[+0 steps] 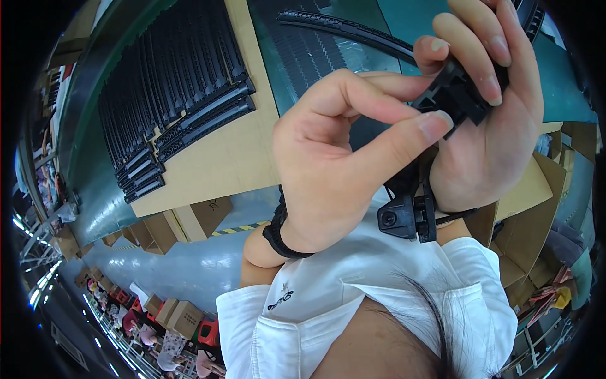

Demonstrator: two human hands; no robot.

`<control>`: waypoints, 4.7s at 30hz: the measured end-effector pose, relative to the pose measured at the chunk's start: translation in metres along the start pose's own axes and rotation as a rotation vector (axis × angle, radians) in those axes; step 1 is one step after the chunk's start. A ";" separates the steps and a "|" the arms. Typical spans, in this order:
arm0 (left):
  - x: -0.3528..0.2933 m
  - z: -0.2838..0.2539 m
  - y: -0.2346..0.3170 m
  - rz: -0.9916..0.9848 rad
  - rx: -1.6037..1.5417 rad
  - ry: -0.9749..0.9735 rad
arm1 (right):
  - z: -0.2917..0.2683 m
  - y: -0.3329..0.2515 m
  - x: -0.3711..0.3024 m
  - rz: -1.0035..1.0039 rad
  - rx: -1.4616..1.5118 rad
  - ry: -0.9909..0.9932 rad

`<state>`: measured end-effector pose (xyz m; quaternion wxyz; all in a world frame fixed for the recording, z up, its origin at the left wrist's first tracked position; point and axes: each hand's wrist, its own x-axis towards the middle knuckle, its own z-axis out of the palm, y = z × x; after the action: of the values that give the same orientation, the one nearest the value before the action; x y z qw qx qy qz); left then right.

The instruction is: The person picks up a wiper blade and a small plastic component, fits the component onto the blade by hand, and places the assembled blade onto a cardboard sheet. They then pick up a strip of film and place it onto the cardboard before repeating the assembly process.

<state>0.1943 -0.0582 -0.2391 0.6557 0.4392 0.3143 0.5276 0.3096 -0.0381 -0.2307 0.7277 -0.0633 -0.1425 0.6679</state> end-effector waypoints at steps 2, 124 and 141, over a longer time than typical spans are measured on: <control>0.000 0.000 -0.001 0.016 0.010 -0.003 | 0.001 0.000 0.000 0.003 -0.004 -0.001; -0.157 -0.267 0.103 -0.487 0.117 0.622 | 0.047 0.200 -0.031 0.306 -1.645 -0.639; -0.139 -0.218 0.073 -0.264 1.951 0.006 | -0.027 0.066 0.012 0.394 -2.339 -0.092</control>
<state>-0.0608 -0.1354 -0.2703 0.0585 0.7479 0.6600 -0.0396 0.2558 -0.0169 -0.2734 0.1068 -0.6865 -0.6800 0.2343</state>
